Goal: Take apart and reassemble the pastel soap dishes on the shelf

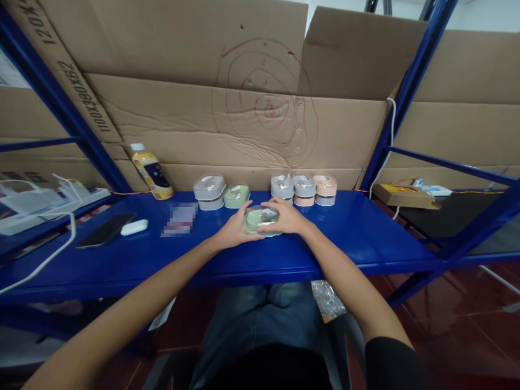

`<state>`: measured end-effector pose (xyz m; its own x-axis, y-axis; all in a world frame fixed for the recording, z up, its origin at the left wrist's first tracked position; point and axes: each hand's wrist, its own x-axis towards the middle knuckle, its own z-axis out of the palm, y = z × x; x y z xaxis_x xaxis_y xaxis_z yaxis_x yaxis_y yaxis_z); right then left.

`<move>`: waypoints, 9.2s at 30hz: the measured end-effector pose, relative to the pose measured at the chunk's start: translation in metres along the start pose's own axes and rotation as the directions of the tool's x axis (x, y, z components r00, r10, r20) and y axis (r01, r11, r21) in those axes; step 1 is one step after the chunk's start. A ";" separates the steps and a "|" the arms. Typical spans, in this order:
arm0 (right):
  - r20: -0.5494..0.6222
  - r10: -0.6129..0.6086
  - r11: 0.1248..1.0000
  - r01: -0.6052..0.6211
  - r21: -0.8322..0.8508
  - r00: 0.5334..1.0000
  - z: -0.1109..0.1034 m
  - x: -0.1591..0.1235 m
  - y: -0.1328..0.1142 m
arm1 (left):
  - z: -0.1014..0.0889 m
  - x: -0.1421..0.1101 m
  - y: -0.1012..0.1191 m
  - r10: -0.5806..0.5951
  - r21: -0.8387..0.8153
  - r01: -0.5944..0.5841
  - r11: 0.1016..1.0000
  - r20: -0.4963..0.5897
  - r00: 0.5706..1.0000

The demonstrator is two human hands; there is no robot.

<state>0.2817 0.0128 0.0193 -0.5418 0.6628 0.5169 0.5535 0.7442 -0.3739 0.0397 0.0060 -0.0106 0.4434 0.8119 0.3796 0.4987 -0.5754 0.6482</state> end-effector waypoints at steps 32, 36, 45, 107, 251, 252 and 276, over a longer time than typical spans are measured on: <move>-0.018 0.027 0.990 -0.029 -0.139 0.999 0.002 0.000 0.014 | -0.035 -0.031 0.008 0.093 0.405 -0.102 0.908 0.043 0.995; -0.109 0.059 0.974 -0.081 -0.212 0.992 0.003 0.002 0.009 | -0.035 -0.033 0.015 0.124 0.626 -0.091 0.774 -0.010 0.992; -0.408 0.171 0.974 -0.215 -0.065 0.897 -0.013 0.003 0.012 | -0.011 0.055 0.010 0.071 0.788 -0.057 0.613 0.016 0.997; -0.184 0.166 0.941 -0.099 0.324 0.969 -0.032 -0.003 0.017 | -0.016 -0.015 0.000 0.168 0.189 -0.185 0.964 0.102 0.981; 0.290 -0.117 0.993 0.103 0.064 0.950 -0.021 0.002 -0.011 | -0.002 -0.011 0.017 0.132 0.074 -0.148 0.986 0.184 0.974; 0.294 -0.112 0.993 0.098 0.062 0.949 -0.020 0.002 -0.012 | -0.002 -0.012 0.018 0.130 0.075 -0.146 0.986 0.187 0.974; 0.177 -0.058 0.998 0.049 0.050 0.982 -0.025 -0.005 -0.020 | -0.008 -0.017 0.025 0.204 0.219 -0.241 0.946 0.177 0.963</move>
<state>0.2890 -0.0070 0.0431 -0.6762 0.6231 0.3929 0.4940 0.7793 -0.3857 0.0389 -0.0211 0.0045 0.6606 0.6471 0.3807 0.5279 -0.7609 0.3772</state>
